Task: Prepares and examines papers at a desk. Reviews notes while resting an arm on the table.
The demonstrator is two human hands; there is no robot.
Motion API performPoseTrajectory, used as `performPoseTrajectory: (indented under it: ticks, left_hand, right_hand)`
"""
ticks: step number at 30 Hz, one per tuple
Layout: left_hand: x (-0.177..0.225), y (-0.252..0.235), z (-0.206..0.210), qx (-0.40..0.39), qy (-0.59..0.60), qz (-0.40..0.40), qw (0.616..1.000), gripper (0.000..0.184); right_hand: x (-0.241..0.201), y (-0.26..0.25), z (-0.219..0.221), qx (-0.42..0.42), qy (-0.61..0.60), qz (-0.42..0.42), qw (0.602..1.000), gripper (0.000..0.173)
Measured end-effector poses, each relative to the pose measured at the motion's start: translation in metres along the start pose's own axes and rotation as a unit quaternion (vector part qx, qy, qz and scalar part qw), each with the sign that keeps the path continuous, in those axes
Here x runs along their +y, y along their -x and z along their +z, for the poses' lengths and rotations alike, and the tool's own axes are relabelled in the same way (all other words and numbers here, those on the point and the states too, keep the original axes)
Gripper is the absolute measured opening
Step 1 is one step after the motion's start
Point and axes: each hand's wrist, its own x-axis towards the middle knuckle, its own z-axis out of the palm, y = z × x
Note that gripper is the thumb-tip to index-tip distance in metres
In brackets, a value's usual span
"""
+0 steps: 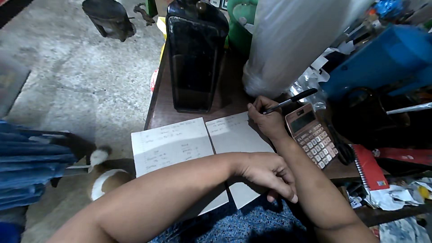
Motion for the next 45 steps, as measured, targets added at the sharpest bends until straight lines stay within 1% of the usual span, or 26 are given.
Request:
performPoseTrajectory:
  ticks: [7,10,14,25,27,32,36,45]
  left_hand:
    - [0.0003,0.0000,0.0001,-0.001,-0.005,-0.012,1.000,0.019]
    - [0.0020,0.0001,0.0005,-0.001,-0.004,-0.024,1.000,0.019]
    - [0.0033,0.0004,0.0010,0.001,0.005,-0.031,1.000,0.019]
    - [0.0015,0.0002,0.0005,0.003,-0.004,-0.021,1.000,0.019]
    - [0.0017,0.0000,0.0003,0.002,-0.004,-0.024,1.000,0.019]
    - [0.0014,-0.0004,0.0004,0.000,-0.002,-0.017,1.000,0.019]
    - [0.0006,-0.0003,0.0001,0.001,-0.005,-0.016,1.000,0.019]
    - [0.0006,-0.0006,0.0002,0.001,-0.007,-0.011,1.000,0.019]
  right_hand:
    - [-0.0009,0.0002,0.0001,0.004,0.028,-0.001,1.000,0.030]
    - [-0.0006,0.0003,-0.0012,-0.001,0.026,0.007,1.000,0.028]
    - [-0.0028,0.0004,-0.0007,0.003,0.035,0.016,0.999,0.030]
    - [-0.0019,0.0009,-0.0002,0.015,0.041,0.007,0.999,0.032]
    - [0.0001,0.0007,-0.0004,0.015,0.037,-0.005,0.999,0.032]
    - [-0.0002,0.0005,-0.0006,0.014,0.031,-0.001,0.999,0.032]
    - [0.0004,0.0005,-0.0006,0.009,-0.001,-0.009,1.000,0.031]
    - [0.0005,0.0003,-0.0002,-0.005,-0.006,0.002,1.000,0.030]
